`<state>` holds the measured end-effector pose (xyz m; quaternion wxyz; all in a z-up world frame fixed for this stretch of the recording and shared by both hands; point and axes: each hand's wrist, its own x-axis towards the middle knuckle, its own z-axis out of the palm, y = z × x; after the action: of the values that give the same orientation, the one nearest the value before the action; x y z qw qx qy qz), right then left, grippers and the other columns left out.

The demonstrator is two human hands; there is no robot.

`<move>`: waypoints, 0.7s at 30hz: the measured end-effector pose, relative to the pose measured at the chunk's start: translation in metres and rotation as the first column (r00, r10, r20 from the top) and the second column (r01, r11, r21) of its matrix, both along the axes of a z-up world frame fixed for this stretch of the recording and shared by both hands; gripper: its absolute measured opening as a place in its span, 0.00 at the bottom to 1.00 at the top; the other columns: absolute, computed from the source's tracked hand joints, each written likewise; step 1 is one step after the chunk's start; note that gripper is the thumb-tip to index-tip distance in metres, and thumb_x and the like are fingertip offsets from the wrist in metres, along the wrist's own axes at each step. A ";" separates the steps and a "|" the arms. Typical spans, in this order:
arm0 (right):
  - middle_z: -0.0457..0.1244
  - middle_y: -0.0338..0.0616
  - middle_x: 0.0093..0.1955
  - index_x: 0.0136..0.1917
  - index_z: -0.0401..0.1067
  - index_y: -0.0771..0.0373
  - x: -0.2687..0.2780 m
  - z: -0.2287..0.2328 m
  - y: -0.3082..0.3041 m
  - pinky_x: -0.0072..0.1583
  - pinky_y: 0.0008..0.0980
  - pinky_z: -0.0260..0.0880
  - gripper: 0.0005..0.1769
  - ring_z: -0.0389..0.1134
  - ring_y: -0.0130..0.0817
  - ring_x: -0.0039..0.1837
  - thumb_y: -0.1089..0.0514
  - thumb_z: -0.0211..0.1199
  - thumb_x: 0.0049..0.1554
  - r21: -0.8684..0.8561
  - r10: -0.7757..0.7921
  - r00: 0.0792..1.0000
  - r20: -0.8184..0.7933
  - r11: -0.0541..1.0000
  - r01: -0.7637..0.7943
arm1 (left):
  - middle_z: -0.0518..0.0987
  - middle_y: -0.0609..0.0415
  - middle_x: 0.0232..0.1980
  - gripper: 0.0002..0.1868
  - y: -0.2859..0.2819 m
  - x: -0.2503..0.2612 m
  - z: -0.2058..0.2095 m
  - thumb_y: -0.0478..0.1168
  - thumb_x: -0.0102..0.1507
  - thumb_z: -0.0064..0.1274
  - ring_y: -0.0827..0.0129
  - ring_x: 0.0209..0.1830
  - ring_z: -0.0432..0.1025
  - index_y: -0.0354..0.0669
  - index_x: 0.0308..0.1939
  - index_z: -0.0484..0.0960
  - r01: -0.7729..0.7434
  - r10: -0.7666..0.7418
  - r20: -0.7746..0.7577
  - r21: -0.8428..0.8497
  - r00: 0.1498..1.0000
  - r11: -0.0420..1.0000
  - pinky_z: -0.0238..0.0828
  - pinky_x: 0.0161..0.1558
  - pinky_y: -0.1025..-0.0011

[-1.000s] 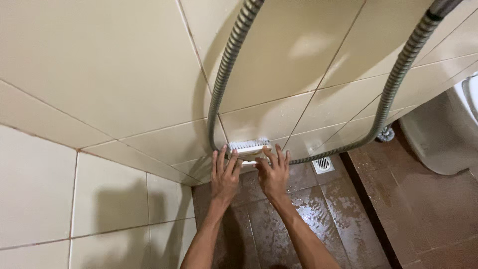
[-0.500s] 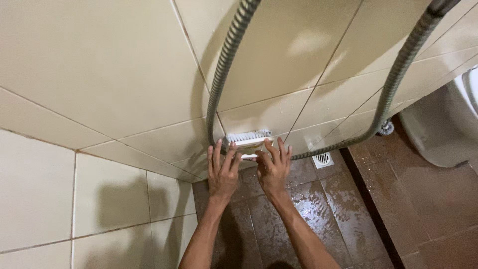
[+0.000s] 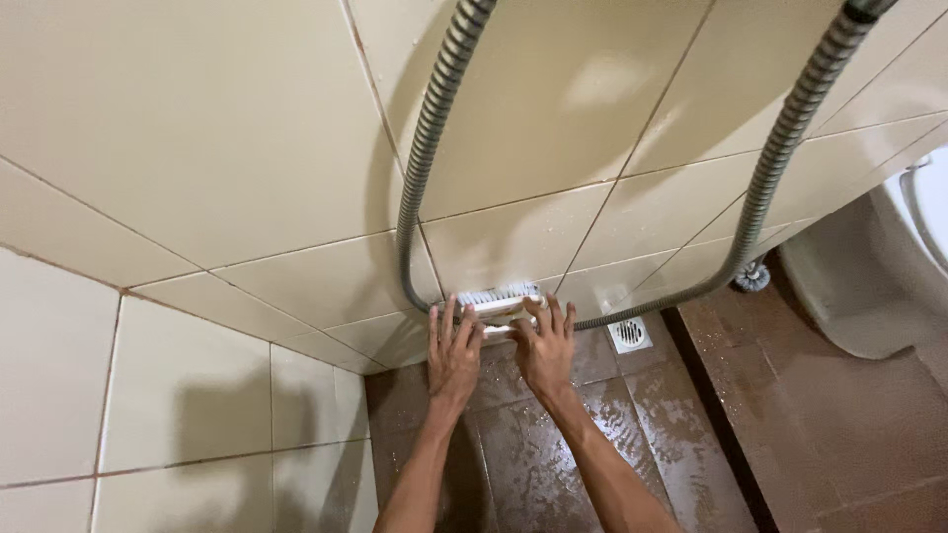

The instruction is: The person scrubs the grout lines and surfaces of beige wall tiles in a bathroom using a white handheld scrub brush.

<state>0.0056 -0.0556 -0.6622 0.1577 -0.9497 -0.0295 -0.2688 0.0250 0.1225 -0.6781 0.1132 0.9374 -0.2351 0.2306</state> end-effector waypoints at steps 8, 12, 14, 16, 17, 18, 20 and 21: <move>0.64 0.43 0.68 0.44 0.80 0.53 -0.005 0.070 0.016 0.79 0.67 0.39 0.08 0.53 0.55 0.78 0.54 0.74 0.50 0.058 0.028 0.996 0.084 0.998 -0.033 | 0.75 0.57 0.69 0.16 0.018 -0.009 0.067 0.30 0.58 0.62 0.48 0.79 0.54 0.48 0.50 0.88 -0.040 0.053 0.118 -0.113 0.992 0.993 0.41 0.78 0.38; 0.64 0.42 0.68 0.44 0.79 0.51 -0.009 0.076 0.021 0.79 0.66 0.40 0.06 0.53 0.54 0.78 0.56 0.73 0.52 0.074 0.036 0.994 0.100 0.996 -0.044 | 0.76 0.58 0.68 0.14 0.023 -0.011 0.072 0.31 0.60 0.61 0.48 0.79 0.55 0.50 0.48 0.88 -0.043 0.048 0.107 -0.051 0.993 0.998 0.44 0.79 0.39; 0.64 0.42 0.68 0.44 0.79 0.53 -0.007 0.068 0.021 0.80 0.66 0.40 0.06 0.53 0.53 0.79 0.56 0.73 0.52 0.061 0.054 0.990 0.127 0.996 -0.063 | 0.77 0.58 0.68 0.12 0.022 -0.008 0.064 0.32 0.60 0.62 0.49 0.79 0.56 0.49 0.47 0.88 -0.034 0.041 0.095 -0.076 0.995 0.997 0.46 0.79 0.40; 0.65 0.43 0.68 0.45 0.79 0.55 -0.009 0.051 0.018 0.80 0.66 0.41 0.06 0.53 0.52 0.80 0.56 0.73 0.52 0.036 0.066 0.989 0.131 0.997 -0.071 | 0.77 0.57 0.68 0.11 0.022 -0.009 0.048 0.33 0.60 0.62 0.49 0.79 0.56 0.47 0.47 0.88 -0.015 0.026 0.105 -0.104 0.994 0.994 0.46 0.79 0.41; 0.65 0.43 0.68 0.45 0.79 0.55 -0.008 0.041 0.014 0.80 0.65 0.41 0.06 0.53 0.51 0.80 0.56 0.73 0.53 0.016 0.072 0.990 0.124 0.997 -0.074 | 0.77 0.56 0.69 0.11 0.021 -0.009 0.037 0.34 0.61 0.63 0.49 0.79 0.55 0.45 0.48 0.88 -0.004 0.019 0.124 -0.121 0.992 0.993 0.46 0.79 0.41; 0.65 0.43 0.69 0.46 0.79 0.56 -0.011 0.030 0.010 0.81 0.64 0.42 0.06 0.53 0.50 0.81 0.57 0.72 0.54 -0.005 0.078 0.990 0.118 0.997 -0.078 | 0.77 0.54 0.70 0.11 0.020 -0.012 0.025 0.34 0.61 0.63 0.48 0.79 0.55 0.43 0.48 0.87 0.008 0.012 0.143 -0.139 0.990 0.990 0.45 0.79 0.42; 0.65 0.41 0.69 0.44 0.79 0.53 0.001 0.010 0.008 0.80 0.66 0.42 0.04 0.54 0.48 0.80 0.56 0.72 0.54 -0.032 0.052 0.991 0.123 0.998 -0.049 | 0.75 0.55 0.71 0.10 0.011 -0.001 0.005 0.34 0.61 0.64 0.48 0.80 0.55 0.44 0.47 0.86 0.015 0.005 0.134 -0.146 0.991 0.989 0.45 0.79 0.41; 0.65 0.40 0.70 0.43 0.79 0.52 -0.003 -0.001 0.007 0.80 0.67 0.42 0.03 0.55 0.47 0.80 0.55 0.72 0.54 -0.044 0.035 0.994 0.108 0.999 -0.031 | 0.74 0.56 0.72 0.10 0.008 -0.004 -0.007 0.34 0.62 0.64 0.48 0.80 0.55 0.45 0.47 0.86 0.020 -0.003 0.111 -0.149 0.994 0.989 0.46 0.79 0.40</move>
<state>0.0029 -0.0481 -0.6630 0.1403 -0.9362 -0.0594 -0.3168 0.0207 0.1307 -0.6854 0.1716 0.9106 -0.2282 0.2987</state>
